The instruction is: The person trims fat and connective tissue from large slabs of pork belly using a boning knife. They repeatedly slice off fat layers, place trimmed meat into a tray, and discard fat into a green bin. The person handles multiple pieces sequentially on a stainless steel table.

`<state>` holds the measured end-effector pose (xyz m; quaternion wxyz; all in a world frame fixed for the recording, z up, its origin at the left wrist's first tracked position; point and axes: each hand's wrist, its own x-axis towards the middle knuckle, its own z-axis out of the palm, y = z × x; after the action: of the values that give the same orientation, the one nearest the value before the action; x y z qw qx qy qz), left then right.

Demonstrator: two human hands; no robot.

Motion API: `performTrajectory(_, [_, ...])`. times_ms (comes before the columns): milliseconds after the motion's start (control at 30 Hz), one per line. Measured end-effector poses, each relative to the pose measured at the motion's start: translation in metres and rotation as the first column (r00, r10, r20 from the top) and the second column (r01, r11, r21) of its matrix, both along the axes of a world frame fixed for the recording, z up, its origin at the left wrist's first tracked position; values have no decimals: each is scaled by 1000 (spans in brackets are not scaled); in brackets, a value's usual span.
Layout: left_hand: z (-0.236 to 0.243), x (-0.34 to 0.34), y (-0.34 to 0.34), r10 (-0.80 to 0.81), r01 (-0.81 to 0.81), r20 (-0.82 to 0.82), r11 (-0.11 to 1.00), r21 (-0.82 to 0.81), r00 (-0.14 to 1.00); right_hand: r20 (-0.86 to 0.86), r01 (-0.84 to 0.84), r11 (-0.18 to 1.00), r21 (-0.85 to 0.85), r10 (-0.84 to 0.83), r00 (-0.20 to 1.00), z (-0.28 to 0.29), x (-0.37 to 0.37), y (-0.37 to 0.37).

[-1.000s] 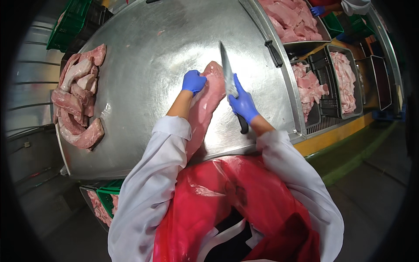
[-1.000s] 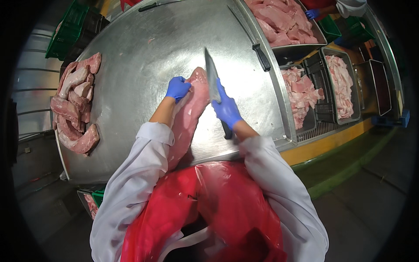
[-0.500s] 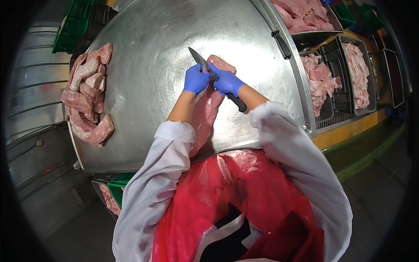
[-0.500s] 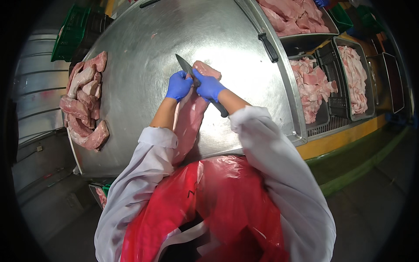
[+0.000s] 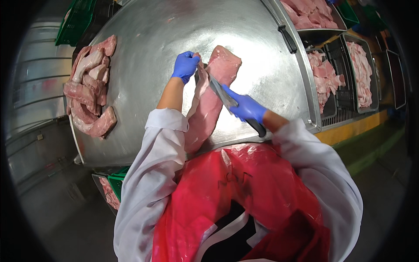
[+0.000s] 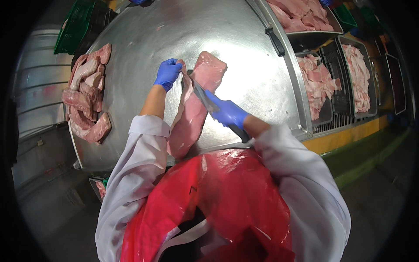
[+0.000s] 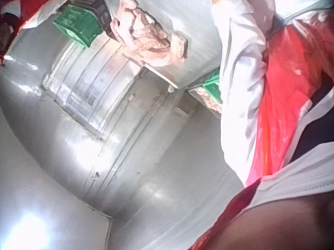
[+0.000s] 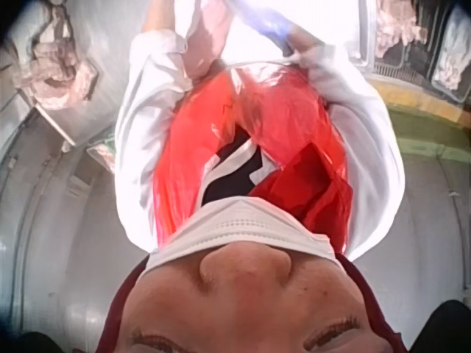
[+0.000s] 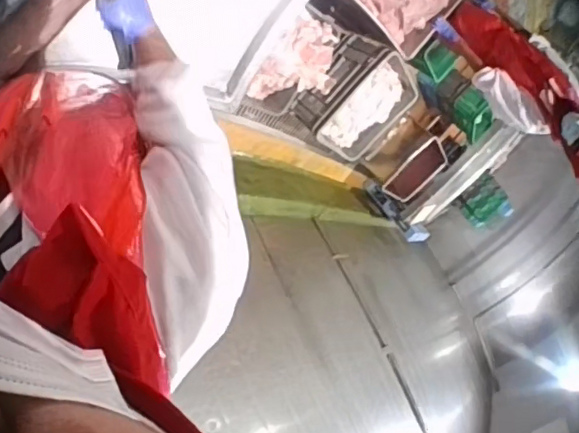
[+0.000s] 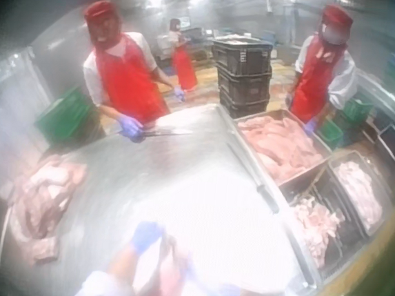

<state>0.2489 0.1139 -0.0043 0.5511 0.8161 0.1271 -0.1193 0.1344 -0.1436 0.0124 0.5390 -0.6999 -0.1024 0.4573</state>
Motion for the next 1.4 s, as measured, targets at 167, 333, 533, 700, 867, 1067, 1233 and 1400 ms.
performTrajectory(167, [18, -5, -17, -141, 141, 42, 990, -3, 989, 308, -26, 964, -265, 110, 945, -19, 58, 57])
performTrajectory(333, [19, -6, 23, 28, -25, 36, 996, -85, 999, 182, -108, 984, -144, 134, 974, 8, 0, 25])
performTrajectory(533, [50, -25, 2, -75, 108, 163, 974, -199, 984, 228, -36, 984, -174, 76, 971, -15, 35, 65])
performTrajectory(700, [48, -27, 54, 28, -3, 108, 974, -225, 994, 356, -179, 974, -137, 217, 909, 4, -32, 34])
performTrajectory(867, [79, -50, 21, -56, 101, 228, 976, -191, 972, 438, -51, 968, -247, 158, 885, -31, 11, 85])
performTrajectory(1067, [98, -63, 66, 34, 18, 203, 969, -247, 979, 307, -188, 972, -139, 222, 925, -9, -65, 34])
performTrajectory(1233, [123, -87, 36, -57, 120, 322, 976, -180, 945, 440, -160, 940, -301, 286, 851, -32, -21, 98])
performTrajectory(1400, [137, -98, 85, 81, -16, 317, 979, -202, 945, 428, -278, 952, -133, 308, 850, -15, -84, 44])
